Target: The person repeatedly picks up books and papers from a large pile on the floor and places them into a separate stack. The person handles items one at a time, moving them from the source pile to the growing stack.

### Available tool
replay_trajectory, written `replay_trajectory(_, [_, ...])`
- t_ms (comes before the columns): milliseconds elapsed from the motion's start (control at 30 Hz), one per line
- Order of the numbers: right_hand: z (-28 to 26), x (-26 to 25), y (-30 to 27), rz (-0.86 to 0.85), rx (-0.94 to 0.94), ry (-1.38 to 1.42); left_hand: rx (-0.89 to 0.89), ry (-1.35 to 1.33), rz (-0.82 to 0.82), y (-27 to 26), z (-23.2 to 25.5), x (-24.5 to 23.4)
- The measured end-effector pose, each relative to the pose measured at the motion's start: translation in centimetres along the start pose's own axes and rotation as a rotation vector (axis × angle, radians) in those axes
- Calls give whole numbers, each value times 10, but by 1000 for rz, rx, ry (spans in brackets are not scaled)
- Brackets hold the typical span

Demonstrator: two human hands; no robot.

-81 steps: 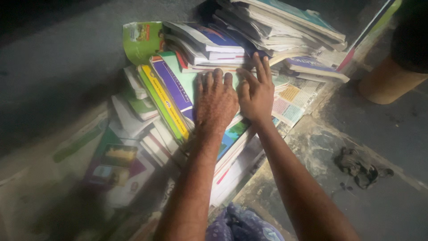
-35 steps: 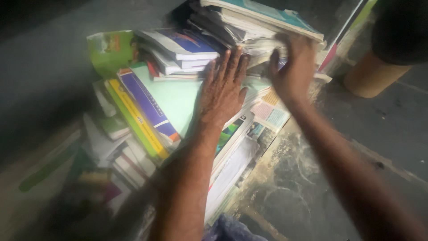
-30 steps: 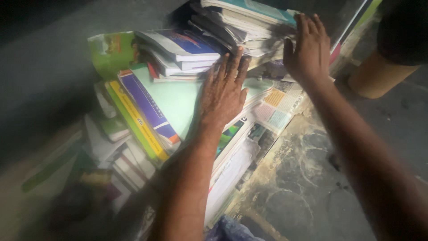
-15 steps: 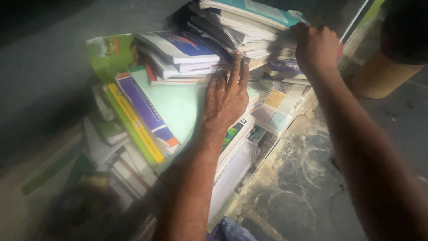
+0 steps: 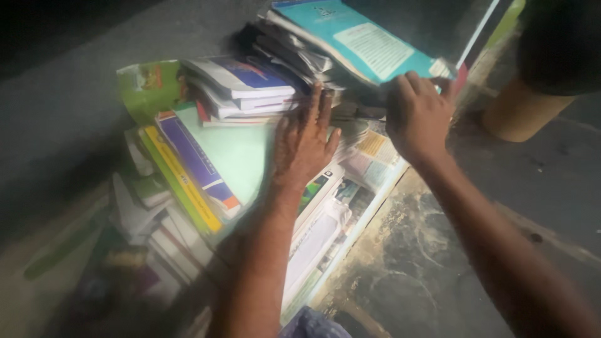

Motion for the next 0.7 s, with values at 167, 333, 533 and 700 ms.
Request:
replay_trajectory(167, [-48,-59,-17,107,-42,81,-192,-222,-30,-11,-17,-2])
replay_trajectory(333, [-60,-117,-30,277,89,313,-402,-545,-150,-32,-7,-9])
replay_trajectory(533, [-37,-156,-59,419,407,827,-759,-1259,-379,-83,69,20])
replay_trajectory(700, [-20,-185,-91,470,438,744,-955,-1863,-392,-120,132,35])
Point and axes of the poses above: each hand's wrist, its own y-axis towards the middle knuckle, its own x-axis out of the palm, z = x × y, the point moved 10 cm from there along y, towards the middle knuckle, and after that the axes turned 15 degrees about y, right-handed, at the moved point
